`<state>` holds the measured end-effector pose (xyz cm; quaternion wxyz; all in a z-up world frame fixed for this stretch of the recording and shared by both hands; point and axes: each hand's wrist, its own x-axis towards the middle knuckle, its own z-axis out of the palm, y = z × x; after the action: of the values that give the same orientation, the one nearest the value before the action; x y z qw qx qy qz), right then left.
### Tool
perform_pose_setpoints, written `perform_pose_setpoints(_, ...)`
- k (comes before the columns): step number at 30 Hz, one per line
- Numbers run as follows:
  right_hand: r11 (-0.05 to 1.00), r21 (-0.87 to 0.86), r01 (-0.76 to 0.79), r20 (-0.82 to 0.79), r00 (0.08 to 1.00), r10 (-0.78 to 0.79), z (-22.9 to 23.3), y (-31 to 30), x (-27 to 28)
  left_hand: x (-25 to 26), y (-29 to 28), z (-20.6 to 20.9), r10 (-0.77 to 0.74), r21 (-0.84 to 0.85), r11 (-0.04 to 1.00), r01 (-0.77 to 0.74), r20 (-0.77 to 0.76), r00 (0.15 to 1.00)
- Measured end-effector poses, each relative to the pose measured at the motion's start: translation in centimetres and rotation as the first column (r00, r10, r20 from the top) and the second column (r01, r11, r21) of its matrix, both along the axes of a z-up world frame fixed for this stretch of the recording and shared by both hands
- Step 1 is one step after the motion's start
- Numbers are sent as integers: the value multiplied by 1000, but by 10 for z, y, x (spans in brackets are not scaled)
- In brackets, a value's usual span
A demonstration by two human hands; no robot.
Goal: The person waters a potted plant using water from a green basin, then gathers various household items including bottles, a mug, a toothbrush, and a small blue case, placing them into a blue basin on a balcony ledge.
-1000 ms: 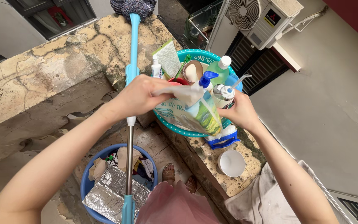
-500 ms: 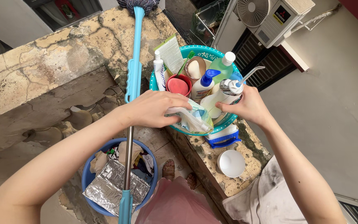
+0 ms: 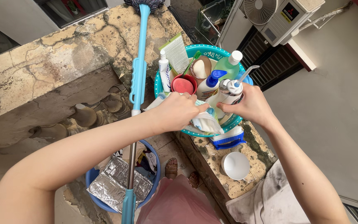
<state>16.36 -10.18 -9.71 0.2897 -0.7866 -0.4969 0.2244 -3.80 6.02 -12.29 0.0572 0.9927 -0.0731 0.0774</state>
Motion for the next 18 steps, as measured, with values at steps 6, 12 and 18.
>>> perform_pose_setpoints(6,999,-42,5,13,1000,-4,5,2,-1,19,-7,-17,-2,1,1000,2,-8,1000)
perform_pose_setpoints(12,996,-88,26,27,999,-24,5,4,-3,28,-24,-32,45,50,998,-47,53,998)
perform_pose_setpoints(18,999,-6,37,55,998,-37,-6,0,-4,30,-35,-39,108,111,987,-113,56,993)
